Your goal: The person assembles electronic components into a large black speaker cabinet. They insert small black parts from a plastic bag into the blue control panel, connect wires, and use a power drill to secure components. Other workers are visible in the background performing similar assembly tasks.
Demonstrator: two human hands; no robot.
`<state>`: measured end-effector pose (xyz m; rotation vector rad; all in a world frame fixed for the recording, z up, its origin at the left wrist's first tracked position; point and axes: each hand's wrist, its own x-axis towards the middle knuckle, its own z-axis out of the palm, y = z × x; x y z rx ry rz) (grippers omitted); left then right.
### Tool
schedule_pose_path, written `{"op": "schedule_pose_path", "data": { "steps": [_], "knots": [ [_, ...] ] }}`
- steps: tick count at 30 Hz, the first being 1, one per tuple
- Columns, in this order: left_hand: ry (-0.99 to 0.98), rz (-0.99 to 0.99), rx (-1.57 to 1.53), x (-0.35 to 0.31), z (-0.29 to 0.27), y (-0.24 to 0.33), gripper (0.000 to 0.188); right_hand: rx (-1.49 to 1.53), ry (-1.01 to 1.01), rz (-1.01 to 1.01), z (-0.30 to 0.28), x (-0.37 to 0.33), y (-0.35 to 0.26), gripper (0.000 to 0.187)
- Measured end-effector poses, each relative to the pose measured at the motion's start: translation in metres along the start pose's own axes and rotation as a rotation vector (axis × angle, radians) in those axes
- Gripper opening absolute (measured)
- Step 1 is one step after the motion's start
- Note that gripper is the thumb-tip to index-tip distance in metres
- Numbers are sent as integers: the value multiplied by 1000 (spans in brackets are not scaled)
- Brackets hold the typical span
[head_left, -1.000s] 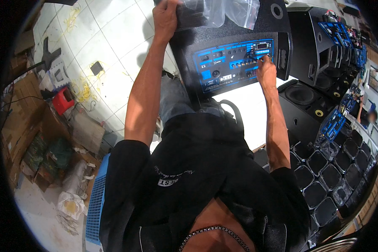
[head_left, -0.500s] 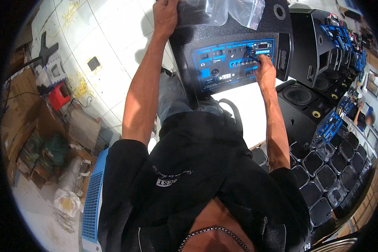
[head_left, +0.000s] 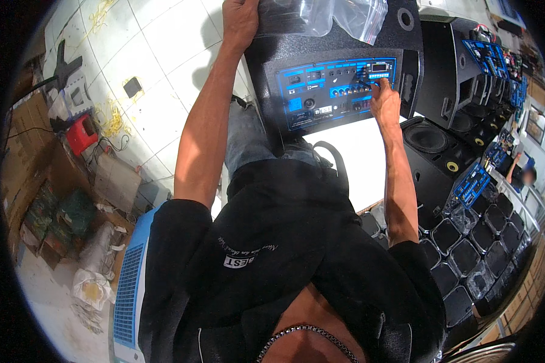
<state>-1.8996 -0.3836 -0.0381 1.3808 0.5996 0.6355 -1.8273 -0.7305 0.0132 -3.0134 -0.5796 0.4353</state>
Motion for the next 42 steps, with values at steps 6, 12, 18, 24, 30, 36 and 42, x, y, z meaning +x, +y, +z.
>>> {"op": "schedule_pose_path", "data": {
  "steps": [6, 12, 18, 24, 30, 36, 42],
  "knots": [
    [-15, -1, 0, 1, 0, -2, 41, 72, 7, 61, 6, 3, 1, 21],
    [3, -7, -1, 0, 0, -2, 40, 107, 108, -130, 8, 2, 7, 19],
    [-4, -5, -12, 3, -1, -7, 39, 98, 157, -111, 15, 5, 14, 19],
    [15, -5, -23, 2, 1, -8, 39, 95, 149, -153, 10, 0, 3, 15],
    [7, -24, -42, 3, 0, -8, 38, 106, 123, -56, 8, 2, -1, 15],
    [15, -49, -67, 2, 2, -5, 38, 83, 132, -183, 12, 1, 7, 19],
    [25, -33, -32, 1, 2, -1, 38, 86, 59, -162, 5, 2, 3, 22]
  ]
}}
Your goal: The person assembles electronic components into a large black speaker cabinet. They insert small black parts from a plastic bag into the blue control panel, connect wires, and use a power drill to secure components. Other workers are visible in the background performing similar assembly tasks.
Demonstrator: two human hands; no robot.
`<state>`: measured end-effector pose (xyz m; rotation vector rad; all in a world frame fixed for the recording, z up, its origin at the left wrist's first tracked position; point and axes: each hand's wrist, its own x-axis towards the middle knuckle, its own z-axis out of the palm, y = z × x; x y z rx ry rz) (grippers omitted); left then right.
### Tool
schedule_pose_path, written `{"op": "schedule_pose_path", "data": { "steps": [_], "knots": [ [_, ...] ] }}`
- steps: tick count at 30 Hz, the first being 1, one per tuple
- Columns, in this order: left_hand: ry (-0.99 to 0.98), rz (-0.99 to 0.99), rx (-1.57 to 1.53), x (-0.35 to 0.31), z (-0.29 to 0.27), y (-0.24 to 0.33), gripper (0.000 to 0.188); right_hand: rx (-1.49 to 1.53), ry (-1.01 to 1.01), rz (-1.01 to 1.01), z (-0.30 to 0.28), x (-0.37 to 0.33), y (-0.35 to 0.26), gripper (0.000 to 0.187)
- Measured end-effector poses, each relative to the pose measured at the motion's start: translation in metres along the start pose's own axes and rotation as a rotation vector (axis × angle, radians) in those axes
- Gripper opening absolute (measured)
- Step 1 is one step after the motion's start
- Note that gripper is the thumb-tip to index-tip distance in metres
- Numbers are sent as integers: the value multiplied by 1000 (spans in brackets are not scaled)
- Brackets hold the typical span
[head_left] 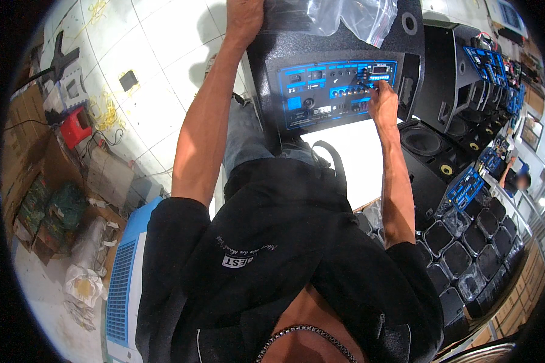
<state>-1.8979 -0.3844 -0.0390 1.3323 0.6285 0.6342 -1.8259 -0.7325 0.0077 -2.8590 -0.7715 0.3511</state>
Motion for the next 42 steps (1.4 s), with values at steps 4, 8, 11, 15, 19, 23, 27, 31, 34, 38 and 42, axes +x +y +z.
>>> {"op": "schedule_pose_path", "data": {
  "steps": [4, 8, 11, 15, 19, 23, 27, 31, 34, 38, 42],
  "knots": [
    [-15, -31, 3, 0, -1, -1, 38, -10, -20, 48, 2, 3, 7, 22],
    [-10, -18, -6, 1, -2, -1, 38, -19, -66, 98, -2, 6, 5, 19],
    [-8, -22, -16, 0, -2, -1, 39, -43, -76, 141, 1, 9, 4, 18],
    [-2, 23, -2, 1, 1, -3, 40, -61, -118, 45, 3, 10, 16, 20],
    [-8, -9, -5, 2, -2, -4, 39, -41, -105, 17, 2, 13, 9, 23],
    [5, -17, -14, -1, 1, 4, 39, -56, -60, 24, 5, 13, 1, 22],
    [8, -8, -32, 1, 0, -2, 39, -26, -141, 180, -2, 17, -10, 23],
    [-3, -37, -62, 2, 0, -4, 39, -31, -130, 165, 7, 19, 8, 24],
    [14, -38, -72, 1, 2, -3, 39, -71, -163, 89, 5, 17, -1, 26],
    [10, -59, -61, 2, 0, -5, 38, -94, -229, 162, -5, 21, -17, 27],
    [11, -60, -57, 1, 0, -5, 37, -78, -243, 161, 2, 26, -3, 29]
  ]
}}
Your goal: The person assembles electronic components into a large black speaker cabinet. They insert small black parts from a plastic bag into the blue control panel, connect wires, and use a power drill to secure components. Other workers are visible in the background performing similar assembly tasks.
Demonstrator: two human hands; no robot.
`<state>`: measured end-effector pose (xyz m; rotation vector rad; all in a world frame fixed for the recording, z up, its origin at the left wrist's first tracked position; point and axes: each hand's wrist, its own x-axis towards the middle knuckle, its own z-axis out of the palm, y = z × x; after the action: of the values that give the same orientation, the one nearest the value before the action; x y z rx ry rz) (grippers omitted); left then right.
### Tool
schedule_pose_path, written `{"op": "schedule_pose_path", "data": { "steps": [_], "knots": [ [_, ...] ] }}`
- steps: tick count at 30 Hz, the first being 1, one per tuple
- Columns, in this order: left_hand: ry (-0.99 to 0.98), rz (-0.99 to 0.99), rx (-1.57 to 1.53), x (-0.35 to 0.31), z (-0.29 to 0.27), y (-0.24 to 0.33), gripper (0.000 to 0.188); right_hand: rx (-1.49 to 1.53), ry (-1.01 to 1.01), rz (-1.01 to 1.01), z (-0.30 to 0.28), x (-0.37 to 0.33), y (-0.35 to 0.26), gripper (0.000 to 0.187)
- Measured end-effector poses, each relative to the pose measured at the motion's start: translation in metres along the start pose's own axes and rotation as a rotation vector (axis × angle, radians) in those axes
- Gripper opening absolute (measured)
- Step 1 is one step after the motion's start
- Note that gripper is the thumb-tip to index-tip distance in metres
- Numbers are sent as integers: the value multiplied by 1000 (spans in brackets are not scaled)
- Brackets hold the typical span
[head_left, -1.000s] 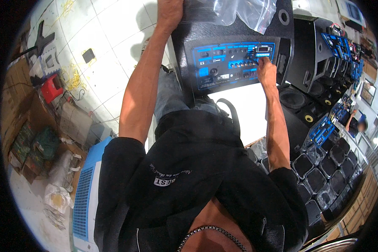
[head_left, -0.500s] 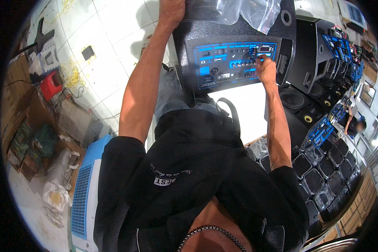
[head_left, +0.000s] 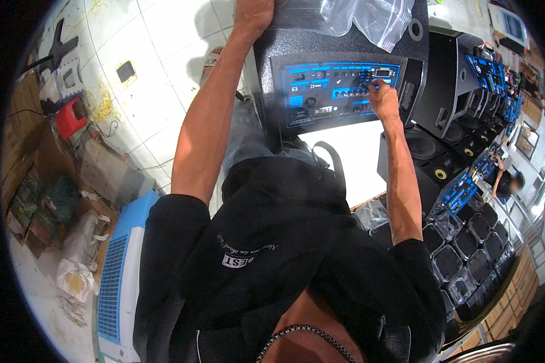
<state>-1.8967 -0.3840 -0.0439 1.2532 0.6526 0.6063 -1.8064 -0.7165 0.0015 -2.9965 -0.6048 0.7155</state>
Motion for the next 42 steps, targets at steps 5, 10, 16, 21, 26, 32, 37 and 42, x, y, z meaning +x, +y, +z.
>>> {"op": "schedule_pose_path", "data": {
  "steps": [5, 10, 16, 21, 26, 32, 37, 42],
  "knots": [
    [-12, -26, -39, 0, 1, 2, 37, -21, 8, -27, 3, 2, 5, 35],
    [5, 6, -34, 1, 2, -2, 35, -53, -22, 30, 5, 6, 4, 37],
    [-7, 29, -56, 0, 2, 1, 35, -105, -21, 37, -3, 1, -7, 38],
    [-12, -4, -48, 0, 0, -1, 36, -149, -36, 45, 1, 4, -2, 36],
    [-3, -4, -27, 1, 0, -2, 35, -185, -60, 86, -3, 0, -12, 37],
    [0, 42, -31, 1, 1, -1, 35, -173, -13, 39, 2, 3, -3, 35],
    [-3, -18, -82, 2, 0, -2, 34, -258, -86, 90, -10, 4, -21, 40],
    [-16, 13, -75, 3, 1, -4, 33, -267, -124, 85, -5, 15, -11, 41]
  ]
}}
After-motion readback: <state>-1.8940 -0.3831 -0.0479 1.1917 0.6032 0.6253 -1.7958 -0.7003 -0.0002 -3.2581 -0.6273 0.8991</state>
